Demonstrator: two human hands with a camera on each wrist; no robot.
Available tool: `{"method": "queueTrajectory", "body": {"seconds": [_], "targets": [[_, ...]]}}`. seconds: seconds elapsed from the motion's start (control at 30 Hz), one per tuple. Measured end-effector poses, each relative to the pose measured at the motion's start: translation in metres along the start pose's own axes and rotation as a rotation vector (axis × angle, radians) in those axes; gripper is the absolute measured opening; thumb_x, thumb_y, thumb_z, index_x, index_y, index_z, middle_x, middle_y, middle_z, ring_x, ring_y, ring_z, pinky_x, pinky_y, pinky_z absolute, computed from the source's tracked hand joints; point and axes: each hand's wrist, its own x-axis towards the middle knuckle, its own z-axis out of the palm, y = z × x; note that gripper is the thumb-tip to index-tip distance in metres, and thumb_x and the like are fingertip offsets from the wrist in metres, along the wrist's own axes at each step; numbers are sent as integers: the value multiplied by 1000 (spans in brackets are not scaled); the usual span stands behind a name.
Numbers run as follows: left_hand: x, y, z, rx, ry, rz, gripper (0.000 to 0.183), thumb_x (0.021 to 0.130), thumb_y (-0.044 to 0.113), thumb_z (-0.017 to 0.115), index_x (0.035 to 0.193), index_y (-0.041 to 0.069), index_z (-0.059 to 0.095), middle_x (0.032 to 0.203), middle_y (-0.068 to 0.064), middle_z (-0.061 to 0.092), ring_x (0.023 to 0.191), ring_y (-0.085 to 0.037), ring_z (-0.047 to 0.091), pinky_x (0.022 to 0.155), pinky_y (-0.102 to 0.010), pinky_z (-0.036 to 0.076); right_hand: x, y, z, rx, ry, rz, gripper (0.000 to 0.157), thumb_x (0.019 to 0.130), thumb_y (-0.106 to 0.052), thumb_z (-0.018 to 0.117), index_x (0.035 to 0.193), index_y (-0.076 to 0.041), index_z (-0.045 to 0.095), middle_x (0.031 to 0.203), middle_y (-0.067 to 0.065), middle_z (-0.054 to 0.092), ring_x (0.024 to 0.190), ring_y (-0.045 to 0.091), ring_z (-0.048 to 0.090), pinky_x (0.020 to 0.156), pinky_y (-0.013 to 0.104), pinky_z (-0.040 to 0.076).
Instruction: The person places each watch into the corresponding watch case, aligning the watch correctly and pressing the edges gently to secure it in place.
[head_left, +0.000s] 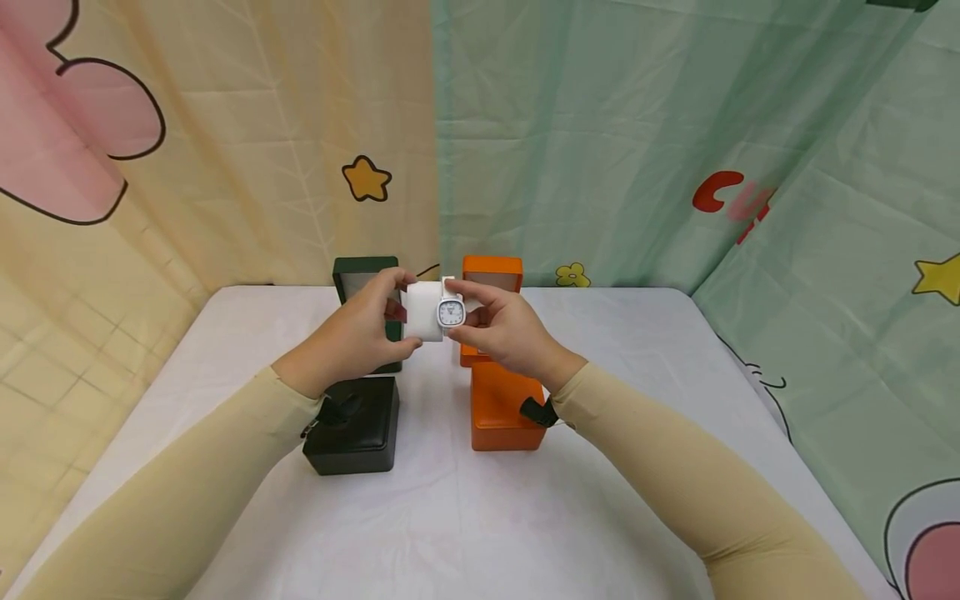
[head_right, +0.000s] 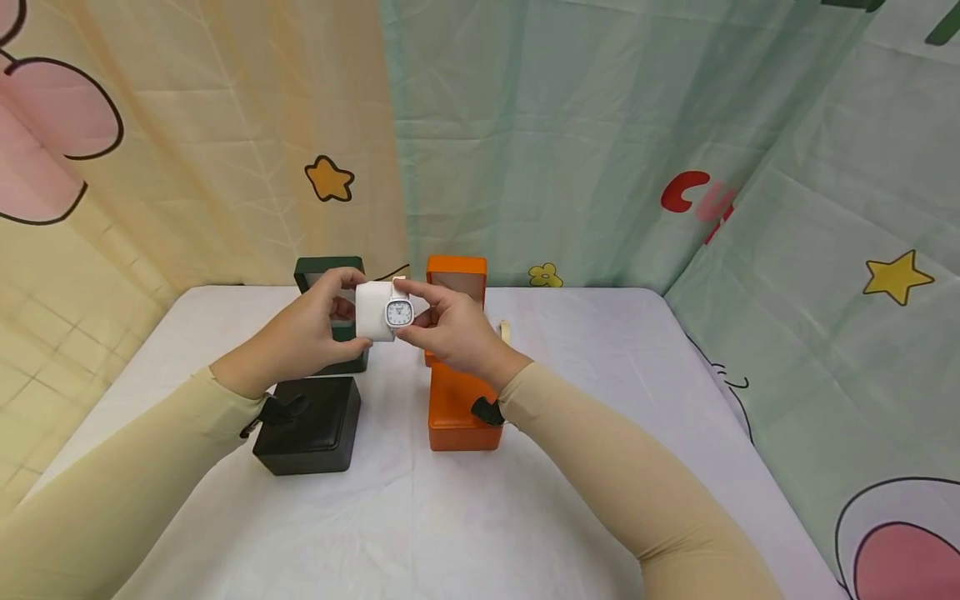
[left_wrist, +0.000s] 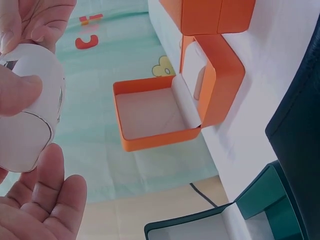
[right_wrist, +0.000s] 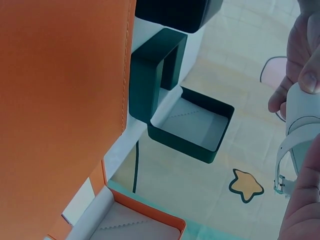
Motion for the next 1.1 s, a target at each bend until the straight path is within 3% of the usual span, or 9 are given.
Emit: {"method": "queueTrajectory", "body": {"seconds": [0.3,0.47,0.73,0.83,0.97,1.1], "targets": [[1,0,1,-6,13,27,78,85,8,86,146,5,37,132,-14,53,107,-29,66,97,-48,61,1,-2,0,54,-22,-57,81,94,4,75,164,-11,37,151,12,56,95,23,70,91,27,62],[1,0,1,-7,9,28,77,86,8,86,145,6,38,128,-13,55,107,-31,66,95,-48,61,-1,-2,-1,31,-17,-41,72,94,2,75,159,-9,46,144,14,57,94,21,69,85,24,63],[0,-1,3,-18,7,38,76,86,7,86,145,5,38,130,-13,54,108,-34,66,95,-48,62,-1,-1,-1,15,-22,-57,73,93,1,77,159,-8,46,166,5,41,95,23,68,86,23,62],[0,0,3,-17,6,34,76,86,7,86,145,6,38,130,-13,55,109,-34,65,95,-48,61,-1,-1,-2,21,-38,-58,75,94,1,76,161,-9,43,159,9,49,95,21,68,83,22,62],[-1,0,4,-11,6,30,76,86,8,86,146,7,38,128,-13,56,109,-33,65,96,-48,61,-2,-1,-2,21,-55,-53,78,94,1,76,162,-10,40,136,17,64,93,20,67,80,21,61],[-1,-1,5,-11,13,37,77,86,7,86,146,7,38,128,-12,57,109,-33,65,97,-48,61,-2,0,-3,32,-73,-38,79,94,2,76,163,-11,39,130,19,67,93,20,67,81,22,62]]}}
